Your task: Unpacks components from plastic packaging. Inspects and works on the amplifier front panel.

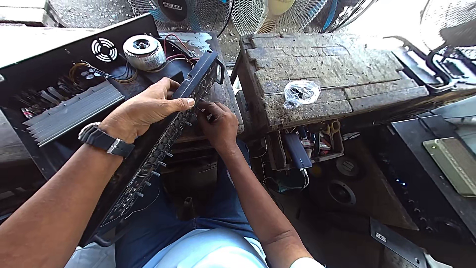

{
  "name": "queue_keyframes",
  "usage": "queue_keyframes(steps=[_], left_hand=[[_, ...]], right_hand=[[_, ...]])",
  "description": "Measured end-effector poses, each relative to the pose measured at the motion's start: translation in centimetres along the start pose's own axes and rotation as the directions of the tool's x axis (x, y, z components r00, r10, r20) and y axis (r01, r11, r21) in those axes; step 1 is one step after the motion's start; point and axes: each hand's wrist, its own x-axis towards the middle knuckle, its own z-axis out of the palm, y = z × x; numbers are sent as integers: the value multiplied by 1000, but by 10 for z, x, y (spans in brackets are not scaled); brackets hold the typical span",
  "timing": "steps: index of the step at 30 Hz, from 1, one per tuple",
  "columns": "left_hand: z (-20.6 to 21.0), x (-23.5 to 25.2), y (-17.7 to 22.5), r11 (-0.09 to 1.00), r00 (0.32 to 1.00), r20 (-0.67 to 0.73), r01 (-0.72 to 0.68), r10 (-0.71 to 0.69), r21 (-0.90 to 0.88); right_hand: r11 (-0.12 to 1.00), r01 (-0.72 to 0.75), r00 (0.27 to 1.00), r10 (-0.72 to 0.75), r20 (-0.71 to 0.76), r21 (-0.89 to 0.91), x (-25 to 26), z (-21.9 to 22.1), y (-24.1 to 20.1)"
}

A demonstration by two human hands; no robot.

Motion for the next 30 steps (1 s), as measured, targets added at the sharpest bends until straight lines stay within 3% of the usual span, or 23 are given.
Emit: queue_keyframes(steps=[15,21,27,30], left_hand=[[-1,2,-1,999,1000,-4,4,-4,40],[-1,1,-1,999,1000,-6,12,-12,31],[1,0,2,1000,1000,1,-1,1,19],[1,-1,1,1000,1000,-3,-11,12,13]], right_hand=[[994,27,988,-10,154,-110,12,-5,-3],[997,51,999,-52,7,53,7,-1,6],[997,13,997,-8,71,-71,10,0,0],[998,32,999,-32,7,-51,8,1,1]])
